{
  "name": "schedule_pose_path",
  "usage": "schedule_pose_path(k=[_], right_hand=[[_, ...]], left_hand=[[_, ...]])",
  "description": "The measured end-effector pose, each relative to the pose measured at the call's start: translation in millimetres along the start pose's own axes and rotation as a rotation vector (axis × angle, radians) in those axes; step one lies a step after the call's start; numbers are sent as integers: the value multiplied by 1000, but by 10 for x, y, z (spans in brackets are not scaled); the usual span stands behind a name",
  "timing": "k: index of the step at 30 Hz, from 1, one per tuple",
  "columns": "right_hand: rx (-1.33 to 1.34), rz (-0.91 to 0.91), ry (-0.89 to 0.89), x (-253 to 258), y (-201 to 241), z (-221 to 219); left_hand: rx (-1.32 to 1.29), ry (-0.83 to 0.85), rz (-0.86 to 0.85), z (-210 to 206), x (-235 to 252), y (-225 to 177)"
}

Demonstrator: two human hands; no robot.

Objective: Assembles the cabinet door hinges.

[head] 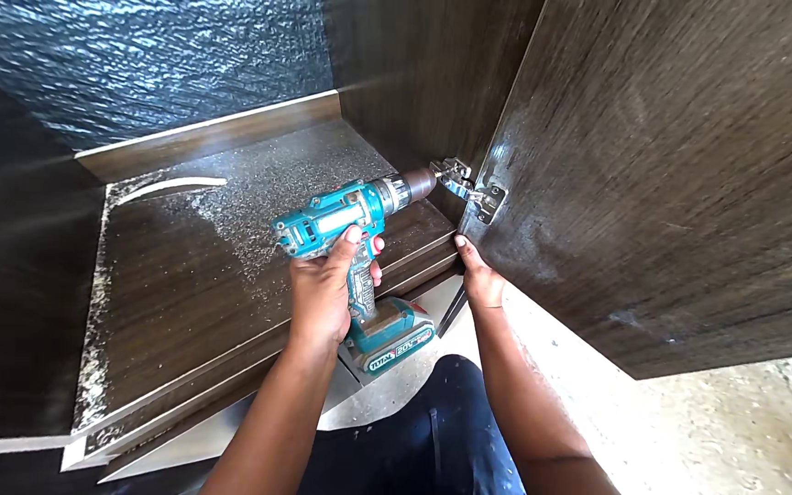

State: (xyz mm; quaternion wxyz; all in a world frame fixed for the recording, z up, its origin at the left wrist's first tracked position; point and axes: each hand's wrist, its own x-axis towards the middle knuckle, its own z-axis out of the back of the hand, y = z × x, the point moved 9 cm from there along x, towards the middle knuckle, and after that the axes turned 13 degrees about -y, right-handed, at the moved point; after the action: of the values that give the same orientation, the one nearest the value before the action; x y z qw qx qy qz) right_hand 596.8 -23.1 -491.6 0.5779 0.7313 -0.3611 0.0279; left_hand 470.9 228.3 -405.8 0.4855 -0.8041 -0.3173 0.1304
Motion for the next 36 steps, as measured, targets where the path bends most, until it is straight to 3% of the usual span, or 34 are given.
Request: schedule_pose_path(k=[14,23,26,31,34,36], right_hand=[[-69,-55,-7,8,-38,14],[-283,-85,43,13,-51,35],[-230,-116,58,-59,-151,108],[-99,80,-97,-224,28,498],[34,-201,12,-443,-83,683],[90,-448,317,-889,-60,649]], left_hand=[[36,-45,57,-34,9,40],[39,-64,104,-12,17,51],[-23,-13,48,19,-105,-1],[-56,105,-195,294,-747,-55],[-16,141,-246,595,-1243,90],[10,136,-222,728,-1541,186]])
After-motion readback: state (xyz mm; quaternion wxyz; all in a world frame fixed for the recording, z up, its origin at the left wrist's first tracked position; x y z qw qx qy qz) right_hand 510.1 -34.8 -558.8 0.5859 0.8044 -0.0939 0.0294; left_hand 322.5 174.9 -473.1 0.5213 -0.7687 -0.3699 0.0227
